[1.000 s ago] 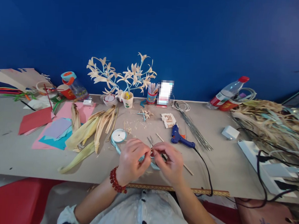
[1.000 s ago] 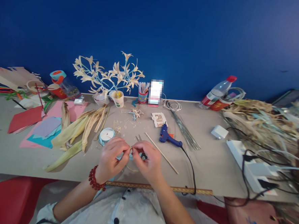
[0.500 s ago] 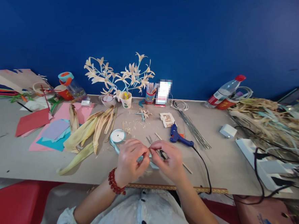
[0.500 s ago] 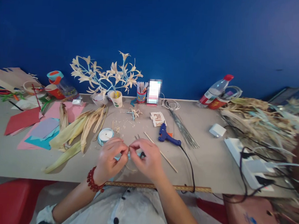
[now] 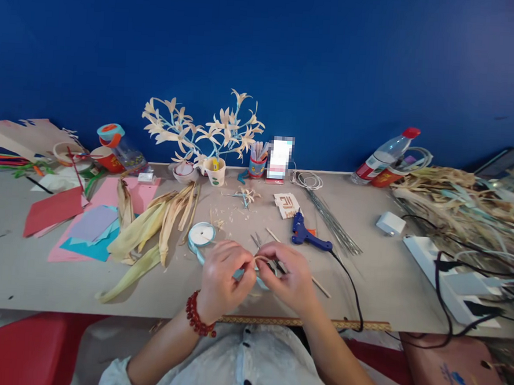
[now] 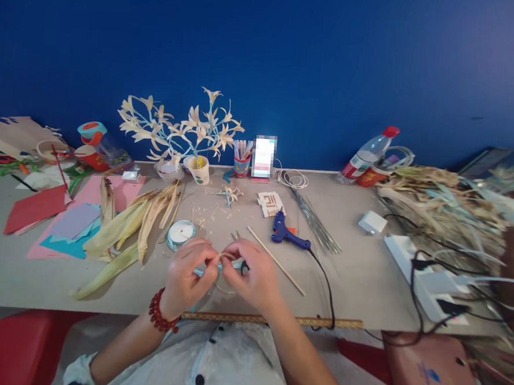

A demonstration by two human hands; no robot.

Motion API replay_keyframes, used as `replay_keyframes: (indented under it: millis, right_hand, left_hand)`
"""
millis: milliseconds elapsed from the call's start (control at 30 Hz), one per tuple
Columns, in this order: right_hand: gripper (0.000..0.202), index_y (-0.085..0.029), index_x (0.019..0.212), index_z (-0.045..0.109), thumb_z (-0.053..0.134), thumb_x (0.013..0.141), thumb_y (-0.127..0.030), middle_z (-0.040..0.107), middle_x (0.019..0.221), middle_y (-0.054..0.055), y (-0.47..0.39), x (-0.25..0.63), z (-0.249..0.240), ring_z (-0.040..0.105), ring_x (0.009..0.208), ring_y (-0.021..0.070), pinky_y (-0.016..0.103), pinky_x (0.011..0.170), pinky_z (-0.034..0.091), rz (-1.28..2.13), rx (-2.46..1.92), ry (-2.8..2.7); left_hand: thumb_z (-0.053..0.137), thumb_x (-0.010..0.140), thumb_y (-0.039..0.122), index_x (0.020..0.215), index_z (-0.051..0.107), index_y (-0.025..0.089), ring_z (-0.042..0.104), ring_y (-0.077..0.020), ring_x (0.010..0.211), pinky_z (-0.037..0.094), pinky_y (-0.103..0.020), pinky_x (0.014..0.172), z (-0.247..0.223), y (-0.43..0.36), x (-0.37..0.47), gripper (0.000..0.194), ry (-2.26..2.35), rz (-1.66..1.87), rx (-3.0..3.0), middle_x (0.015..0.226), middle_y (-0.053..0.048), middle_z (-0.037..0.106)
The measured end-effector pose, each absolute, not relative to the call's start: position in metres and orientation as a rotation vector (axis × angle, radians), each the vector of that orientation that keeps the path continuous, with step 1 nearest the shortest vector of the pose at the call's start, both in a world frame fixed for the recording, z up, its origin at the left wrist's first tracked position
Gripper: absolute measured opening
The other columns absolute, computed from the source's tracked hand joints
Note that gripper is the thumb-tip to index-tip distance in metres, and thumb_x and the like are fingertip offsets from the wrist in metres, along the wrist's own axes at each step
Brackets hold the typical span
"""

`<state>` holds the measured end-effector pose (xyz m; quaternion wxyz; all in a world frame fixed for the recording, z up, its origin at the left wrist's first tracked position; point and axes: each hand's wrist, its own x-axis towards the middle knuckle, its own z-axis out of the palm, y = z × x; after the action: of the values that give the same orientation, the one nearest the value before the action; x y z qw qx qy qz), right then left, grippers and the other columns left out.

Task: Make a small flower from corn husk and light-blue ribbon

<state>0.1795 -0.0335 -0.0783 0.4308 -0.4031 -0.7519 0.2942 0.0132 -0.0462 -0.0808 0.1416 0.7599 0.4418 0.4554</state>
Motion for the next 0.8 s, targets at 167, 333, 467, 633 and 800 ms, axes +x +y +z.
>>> replay_keyframes:
  millis: [167,333,467,633,800]
  right_hand:
    - [0.012,-0.020,0.075,0.058,0.055,0.085,-0.016,0.061,0.069,0.001,-0.029,0.183,-0.082,0.057,0.062,0.0143,0.026,0.061,0.045,0.683,-1.036,-1.832]
    - [0.009,-0.020,0.083,0.060,0.052,0.085,-0.015,0.063,0.079,0.004,-0.029,0.195,-0.079,0.060,0.071,0.0167,0.028,0.065,0.049,0.678,-1.074,-1.731]
    - [0.012,-0.020,0.093,0.060,0.056,0.083,-0.016,0.064,0.085,0.005,-0.034,0.181,-0.075,0.061,0.073,0.0168,0.028,0.067,0.050,0.775,-1.021,-1.850]
    - [0.010,-0.020,0.075,0.058,0.056,0.082,-0.014,0.061,0.066,0.000,-0.030,0.176,-0.078,0.058,0.060,0.0135,0.024,0.059,0.046,0.663,-1.035,-1.873]
    - [0.010,-0.020,0.075,0.060,0.057,0.083,-0.016,0.064,0.068,0.001,-0.026,0.198,-0.082,0.060,0.060,0.0147,0.025,0.058,0.048,0.528,-1.175,-1.758]
  left_hand:
    - [0.052,0.081,0.012,0.075,0.054,0.021,0.055,-0.0186,0.072,0.047,-0.036,0.077,-0.082,-0.048,0.011,0.011,1.316,1.331,2.183,0.065,-0.002,0.058]
    - [0.053,0.081,0.012,0.074,0.054,0.021,0.054,-0.0179,0.068,0.047,-0.036,0.075,-0.083,-0.048,0.011,0.011,1.339,1.334,2.171,0.065,-0.001,0.057]
    - [0.053,0.080,0.013,0.073,0.054,0.020,0.054,-0.0180,0.069,0.047,-0.036,0.075,-0.081,-0.047,0.012,0.011,1.304,1.315,2.215,0.065,-0.002,0.057]
    - [0.051,0.081,0.013,0.072,0.054,0.021,0.054,-0.0186,0.069,0.047,-0.036,0.075,-0.080,-0.048,0.012,0.011,1.313,1.319,2.214,0.064,-0.002,0.058]
    - [0.053,0.080,0.011,0.073,0.053,0.020,0.054,-0.0174,0.068,0.046,-0.035,0.073,-0.082,-0.049,0.010,0.012,1.326,1.368,2.173,0.064,-0.001,0.056]
